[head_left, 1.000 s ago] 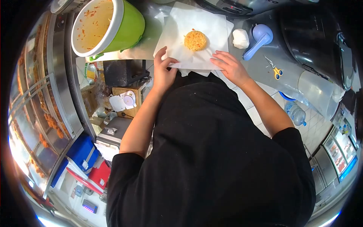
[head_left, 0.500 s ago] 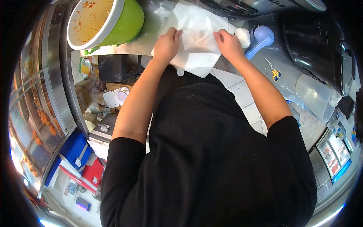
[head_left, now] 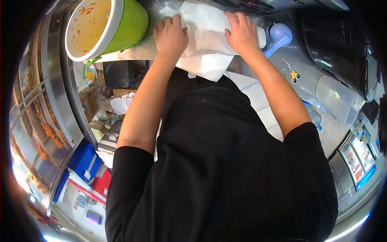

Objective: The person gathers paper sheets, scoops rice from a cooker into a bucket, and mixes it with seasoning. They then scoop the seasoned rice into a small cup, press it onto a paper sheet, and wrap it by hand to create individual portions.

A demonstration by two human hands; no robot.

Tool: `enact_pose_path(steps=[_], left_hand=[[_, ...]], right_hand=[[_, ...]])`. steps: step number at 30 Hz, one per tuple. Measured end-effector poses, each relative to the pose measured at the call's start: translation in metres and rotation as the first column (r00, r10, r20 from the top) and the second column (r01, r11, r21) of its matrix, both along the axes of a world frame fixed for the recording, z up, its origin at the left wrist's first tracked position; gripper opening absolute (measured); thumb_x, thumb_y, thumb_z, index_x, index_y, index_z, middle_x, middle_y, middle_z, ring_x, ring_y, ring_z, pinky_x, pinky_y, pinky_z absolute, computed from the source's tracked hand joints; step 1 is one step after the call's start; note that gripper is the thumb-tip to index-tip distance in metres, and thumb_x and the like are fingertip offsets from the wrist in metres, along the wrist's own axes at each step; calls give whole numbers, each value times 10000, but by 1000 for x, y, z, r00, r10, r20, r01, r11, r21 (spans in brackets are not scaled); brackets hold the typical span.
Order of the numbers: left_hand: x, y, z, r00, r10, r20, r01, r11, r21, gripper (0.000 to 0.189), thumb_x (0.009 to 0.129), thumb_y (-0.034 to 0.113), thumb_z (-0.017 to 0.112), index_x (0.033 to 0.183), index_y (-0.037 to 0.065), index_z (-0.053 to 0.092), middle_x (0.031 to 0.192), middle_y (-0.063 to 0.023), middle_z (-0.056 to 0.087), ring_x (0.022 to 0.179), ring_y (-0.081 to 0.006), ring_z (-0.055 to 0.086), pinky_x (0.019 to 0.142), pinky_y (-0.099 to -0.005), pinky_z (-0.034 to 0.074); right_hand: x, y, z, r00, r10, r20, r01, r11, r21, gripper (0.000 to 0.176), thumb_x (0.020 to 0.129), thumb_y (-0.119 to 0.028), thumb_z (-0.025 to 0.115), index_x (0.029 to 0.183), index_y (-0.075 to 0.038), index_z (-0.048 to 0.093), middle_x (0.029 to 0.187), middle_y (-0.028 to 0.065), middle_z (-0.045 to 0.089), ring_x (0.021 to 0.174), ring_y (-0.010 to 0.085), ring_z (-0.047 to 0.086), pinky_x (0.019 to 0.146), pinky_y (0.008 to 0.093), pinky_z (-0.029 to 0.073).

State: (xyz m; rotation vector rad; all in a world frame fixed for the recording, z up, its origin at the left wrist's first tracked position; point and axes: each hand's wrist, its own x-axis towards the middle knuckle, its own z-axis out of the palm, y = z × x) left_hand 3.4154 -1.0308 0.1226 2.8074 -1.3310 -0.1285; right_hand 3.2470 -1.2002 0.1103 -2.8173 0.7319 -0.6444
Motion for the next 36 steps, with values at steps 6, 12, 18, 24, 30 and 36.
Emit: enact_pose_path(steps=[6, 12, 18, 24, 30, 36], left_hand=[[35, -19, -34, 916, -378, -132, 346, 913, -214, 555, 903, 198, 732, 1423, 123, 554, 1370, -138, 579, 1291, -365, 517, 1083, -498, 416], [36, -29, -15, 935, -250, -252, 259, 966, 5, 429, 888, 199, 745, 1303, 142, 653, 1299, -92, 623, 1278, -351, 515, 1067, -518, 407], [45, -28, -1, 893, -225, -389, 205, 974, -93, 158, 883, 156, 722, 1024, 91, 694, 1122, -61, 685, 1163, -304, 592, 989, -492, 429], [10, 32, 16, 846, -527, -87, 477, 818, -321, 182, 818, 91, 667, 990, 148, 681, 1024, -60, 662, 1047, -277, 608, 907, -449, 449], [-57, 76, 19, 688, -710, -151, 571, 658, -492, 293, 833, 100, 654, 1125, 121, 662, 1103, -50, 618, 1031, -272, 607, 940, -462, 480], [-76, 77, -4, 754, -625, -203, 590, 779, -209, 679, 902, 203, 683, 1530, 102, 445, 1590, -92, 403, 1472, -329, 369, 1205, -465, 334]], right_hand=[[17, -35, -9, 891, 357, -280, -342, 934, 102, 376, 866, -137, 708, 1230, -98, 622, 1282, 78, 597, 1259, 288, 526, 1005, 447, 454], [37, -44, 6, 821, 383, -424, -179, 876, 447, 432, 860, -145, 699, 1279, -117, 595, 1191, 105, 689, 1134, 338, 643, 1000, 460, 473], [40, -54, 6, 876, 400, -270, -96, 693, 715, 206, 829, -171, 745, 1027, -117, 732, 985, 63, 677, 1010, 257, 643, 893, 441, 501], [-27, -12, 26, 819, 525, -230, -419, 822, 384, 199, 837, -77, 669, 1028, -100, 723, 1092, 64, 696, 1120, 278, 640, 960, 418, 473], [-11, 14, 21, 956, 289, -49, -256, 903, 345, 278, 825, -136, 686, 1102, -129, 715, 1130, 28, 678, 1187, 248, 588, 987, 417, 453], [51, -29, 12, 823, 497, -273, -219, 723, 655, 406, 959, -251, 653, 1353, -153, 676, 1257, 154, 709, 1154, 359, 653, 998, 421, 506]])
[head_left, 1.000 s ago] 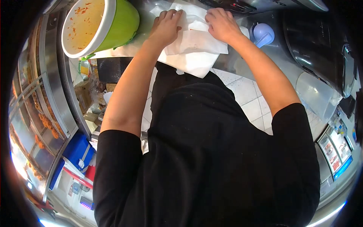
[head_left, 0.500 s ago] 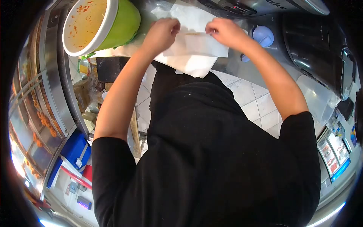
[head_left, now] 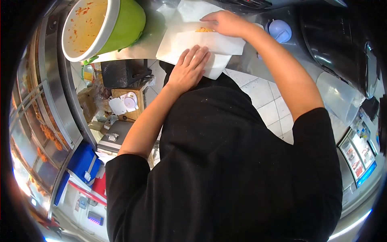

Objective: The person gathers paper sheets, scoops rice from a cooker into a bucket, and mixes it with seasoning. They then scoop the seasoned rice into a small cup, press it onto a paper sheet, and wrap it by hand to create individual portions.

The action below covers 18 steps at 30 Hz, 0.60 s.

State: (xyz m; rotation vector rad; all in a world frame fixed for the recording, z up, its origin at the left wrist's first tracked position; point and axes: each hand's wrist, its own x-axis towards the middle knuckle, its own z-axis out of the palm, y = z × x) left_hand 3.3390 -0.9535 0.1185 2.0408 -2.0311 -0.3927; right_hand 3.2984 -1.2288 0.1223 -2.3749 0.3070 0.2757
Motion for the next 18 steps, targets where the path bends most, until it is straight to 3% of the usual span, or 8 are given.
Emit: enact_pose_path(steps=[1, 6, 8, 12, 15, 17, 18], left_hand=[[-4, 1, -4, 998, 54, 29, -55, 998, 14, 697, 918, 238, 676, 1551, 114, 415, 1613, -91, 379, 1484, -334, 353, 1215, -484, 314], [-8, -9, -4, 981, 192, 37, -192, 981, -4, 707, 961, 311, 651, 1590, 160, 366, 1654, -93, 333, 1509, -346, 316, 1228, -535, 275], [-4, -16, -4, 967, 244, 79, -243, 970, -15, 690, 983, 338, 624, 1600, 192, 353, 1659, -77, 331, 1519, -338, 304, 1234, -547, 261], [0, -21, -10, 961, 256, 104, -256, 967, -12, 679, 1001, 371, 595, 1607, 199, 342, 1663, -52, 333, 1528, -330, 295, 1241, -554, 244], [-2, -21, -10, 956, 263, 134, -266, 964, 8, 695, 1011, 405, 568, 1624, 204, 308, 1672, -36, 323, 1544, -326, 270, 1253, -560, 222], [-4, -20, -9, 946, 298, 123, -294, 954, -51, 611, 980, 326, 623, 1545, 184, 440, 1619, -57, 410, 1489, -317, 366, 1213, -543, 285], [-3, -17, -13, 948, 294, 124, -290, 956, -51, 611, 980, 326, 623, 1545, 184, 440, 1619, -57, 410, 1489, -317, 366, 1213, -543, 285]], right_hand=[[5, -4, 0, 985, 63, -163, -46, 993, 105, 382, 994, -279, 621, 1352, -158, 683, 1241, 170, 720, 1108, 371, 679, 972, 416, 523], [5, -3, 7, 980, 124, -153, -101, 983, 152, 350, 1039, -304, 571, 1315, -136, 705, 1220, 166, 728, 1096, 366, 694, 966, 402, 525], [1, 3, 10, 982, 179, -65, -175, 982, 66, 344, 1041, -318, 554, 1327, -202, 704, 1184, 184, 731, 1048, 378, 708, 944, 449, 539], [-9, 15, 11, 977, 198, -78, -201, 979, -25, 343, 1041, -287, 545, 1339, -202, 691, 1169, 188, 731, 1059, 380, 706, 943, 453, 539], [-27, 25, -8, 961, 266, 76, -254, 957, -138, 380, 1042, -276, 537, 1385, -157, 649, 1239, 161, 718, 1140, 359, 685, 974, 428, 537], [-44, 37, -29, 905, 363, 222, -256, 882, -395, 467, 1043, -301, 531, 1469, -110, 551, 1429, 122, 624, 1319, 312, 588, 1096, 431, 470], [-48, 44, -21, 907, 359, 222, -252, 883, -396, 467, 1043, -301, 531, 1469, -110, 551, 1429, 122, 624, 1319, 312, 588, 1096, 431, 470]])
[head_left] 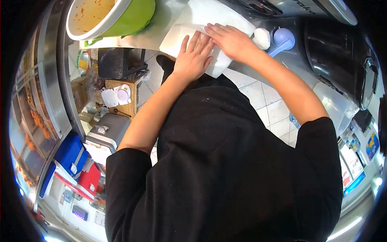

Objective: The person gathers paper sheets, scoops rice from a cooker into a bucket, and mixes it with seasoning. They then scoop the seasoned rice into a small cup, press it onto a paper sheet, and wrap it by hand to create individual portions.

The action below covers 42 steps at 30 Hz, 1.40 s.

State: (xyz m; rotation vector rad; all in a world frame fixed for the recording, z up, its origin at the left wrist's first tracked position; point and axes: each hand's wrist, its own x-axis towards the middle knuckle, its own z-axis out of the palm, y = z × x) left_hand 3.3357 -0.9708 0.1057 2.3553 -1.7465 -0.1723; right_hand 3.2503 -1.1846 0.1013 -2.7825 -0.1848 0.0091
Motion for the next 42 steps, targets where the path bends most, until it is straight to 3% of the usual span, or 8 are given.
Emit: enact_pose_path(steps=[10, 19, 24, 27, 30, 34, 39, 42], left_hand=[[45, -14, 11, 999, -47, -17, 42, 980, -196, 487, 845, 308, 765, 1238, 79, 590, 1266, -96, 605, 1223, -318, 553, 1043, -475, 417], [76, 5, -23, 949, -277, -151, 252, 953, -167, 501, 863, 144, 759, 1307, 58, 542, 1125, -149, 672, 1146, -372, 615, 972, -448, 507], [88, -46, -8, 777, 437, -452, -291, 888, 357, 454, 804, 139, 817, 1195, 36, 612, 979, -165, 698, 1050, -377, 667, 874, -456, 547], [93, -68, -6, 948, 206, -244, -135, 951, 280, 463, 767, 182, 856, 1162, 53, 651, 995, -205, 720, 971, -410, 691, 849, -488, 548], [104, -78, -19, 989, -129, -67, 137, 983, 122, 385, 776, 159, 829, 1114, 48, 682, 995, -238, 719, 905, -458, 689, 813, -504, 549], [77, -64, -4, 889, 207, -409, -74, 946, 317, 186, 827, 95, 733, 993, 17, 705, 986, -215, 680, 968, -419, 676, 821, -472, 542], [24, -22, -22, 871, 148, -468, -289, 925, -246, 280, 834, 12, 677, 1105, -58, 667, 1083, -262, 656, 1002, -435, 626, 911, -479, 531], [4, -22, -8, 928, 175, -327, -231, 963, -141, 413, 832, -9, 650, 1229, -118, 623, 1138, -289, 628, 1143, -444, 565, 995, -482, 487]], right_hand=[[-45, 60, -10, 938, -341, 67, 338, 940, 49, 709, 947, -307, 678, 1564, -87, 406, 1666, 105, 332, 1546, 287, 290, 1236, 545, 245], [-86, 45, -33, 810, -572, 128, 528, 807, 265, 276, 904, -116, 703, 1173, -73, 664, 1180, 89, 693, 1139, 328, 610, 989, 459, 487], [-31, 7, 2, 678, -640, -362, 735, 600, 317, 243, 912, -184, 712, 1114, -52, 682, 1030, 204, 729, 1037, 372, 673, 835, 489, 563], [-8, -9, 1, 687, -631, -360, 706, 698, 123, 282, 838, -168, 776, 1052, -26, 658, 956, 227, 711, 939, 421, 682, 845, 504, 542], [3, -16, -1, 872, -489, -33, 483, 868, -116, 158, 862, -145, 698, 957, -20, 684, 1000, 236, 727, 975, 430, 704, 842, 508, 569], [-16, 2, -6, 732, -529, -429, 628, 769, 122, 166, 866, -117, 669, 1027, -80, 690, 1158, 212, 658, 995, 419, 676, 848, 501, 567], [-73, 76, -23, 592, -801, -85, 700, 459, 548, 415, 920, -144, 681, 1318, -44, 619, 1413, 180, 509, 1097, 394, 625, 889, 460, 551], [-73, 90, 4, 693, -715, -88, 720, 687, 92, 528, 906, -215, 713, 1365, 10, 580, 1451, 137, 480, 1256, 329, 519, 1020, 457, 435]])
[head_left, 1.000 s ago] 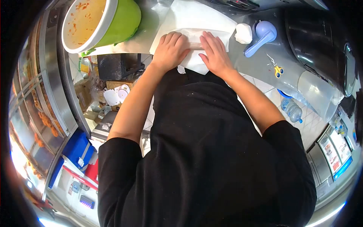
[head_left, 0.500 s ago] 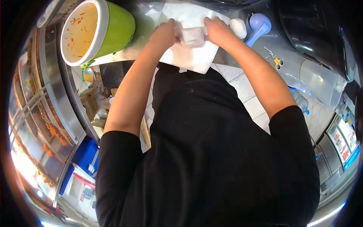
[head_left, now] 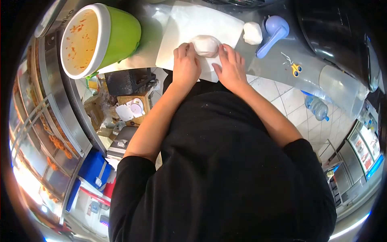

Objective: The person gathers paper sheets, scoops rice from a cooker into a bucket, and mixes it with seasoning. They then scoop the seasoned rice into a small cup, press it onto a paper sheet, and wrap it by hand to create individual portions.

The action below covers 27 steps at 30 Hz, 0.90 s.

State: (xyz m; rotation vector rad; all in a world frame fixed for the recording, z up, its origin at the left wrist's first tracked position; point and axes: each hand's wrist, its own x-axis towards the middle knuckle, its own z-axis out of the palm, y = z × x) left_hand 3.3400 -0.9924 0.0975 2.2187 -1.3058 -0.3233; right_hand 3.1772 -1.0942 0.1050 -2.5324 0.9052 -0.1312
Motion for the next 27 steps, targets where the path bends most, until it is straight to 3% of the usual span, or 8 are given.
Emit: enact_pose_path(steps=[4, 5, 9, 14, 16, 18, 23, 27], left_hand=[[-10, -23, 4, 965, 82, -251, -88, 996, -11, 488, 818, 60, 680, 1245, -162, 601, 1232, -321, 623, 1234, -488, 529, 1064, -479, 454], [-7, -35, 19, 884, 132, -448, -89, 989, 116, 593, 834, 162, 741, 1278, -167, 523, 1172, -340, 652, 1166, -464, 610, 1024, -449, 503], [-14, -68, 46, 746, 366, -557, -191, 918, 348, 903, 791, 322, 880, 1363, -82, 310, 1134, -350, 662, 1114, -382, 690, 898, -399, 575], [10, -69, 12, 548, 403, -733, -229, 915, 332, 995, 753, 211, 931, 1434, -70, 262, 1272, -303, 595, 1120, -362, 675, 937, -414, 577], [24, -62, 18, -3, 273, -962, -213, 940, 267, 951, 816, 127, 873, 1484, -59, 222, 1282, -290, 573, 1126, -372, 665, 963, -458, 577], [34, -50, 47, -283, 75, -956, -212, 967, 139, 895, 862, 56, 794, 1527, -28, 200, 1338, -256, 540, 1178, -381, 631, 1039, -514, 538], [44, -17, 84, -136, -3, -991, -239, 971, 30, 710, 815, 30, 608, 1473, -39, 351, 1317, -183, 591, 1217, -293, 596, 1006, -402, 500], [60, 14, 73, 8, 48, -999, -229, 972, 45, 468, 881, 216, 787, 1252, 30, 569, 1136, -71, 666, 977, -190, 658, 884, -338, 531]], right_hand=[[4, -6, -8, 994, 61, -89, -65, 997, -37, 464, 917, -251, 679, 1310, -11, 618, 1437, 124, 507, 1297, 285, 487, 1061, 444, 372], [2, -7, -9, 992, 82, -93, -84, 996, -16, 450, 932, -260, 662, 1310, -21, 620, 1448, 126, 496, 1304, 299, 480, 1069, 459, 371], [-5, -14, -12, 986, 133, -97, -127, 990, 60, 390, 952, -267, 629, 1271, -43, 652, 1420, 130, 508, 1316, 308, 462, 1080, 471, 365], [-10, -26, 6, 996, 83, -17, -81, 992, 99, 396, 961, -242, 625, 1301, -41, 659, 1379, 154, 521, 1289, 313, 477, 1074, 466, 372], [-8, -29, 23, 994, 53, 93, -58, 997, 55, 413, 971, -230, 618, 1332, -32, 650, 1367, 168, 522, 1270, 321, 490, 1069, 461, 380], [-2, -23, 43, 950, -134, 281, 11, 917, 400, 472, 1033, -215, 552, 1436, 29, 551, 1414, 190, 497, 1323, 337, 478, 1117, 432, 370], [31, 8, 74, 843, -376, 385, -193, 458, 868, 568, 1078, -222, 507, 1546, 48, 334, 1461, 186, 489, 1366, 275, 478, 1127, 378, 395], [64, 18, 63, 876, -291, 384, -314, 259, 913, 540, 1057, -172, 518, 1528, 22, 337, 1465, 147, 487, 1391, 238, 453, 1148, 373, 380]])
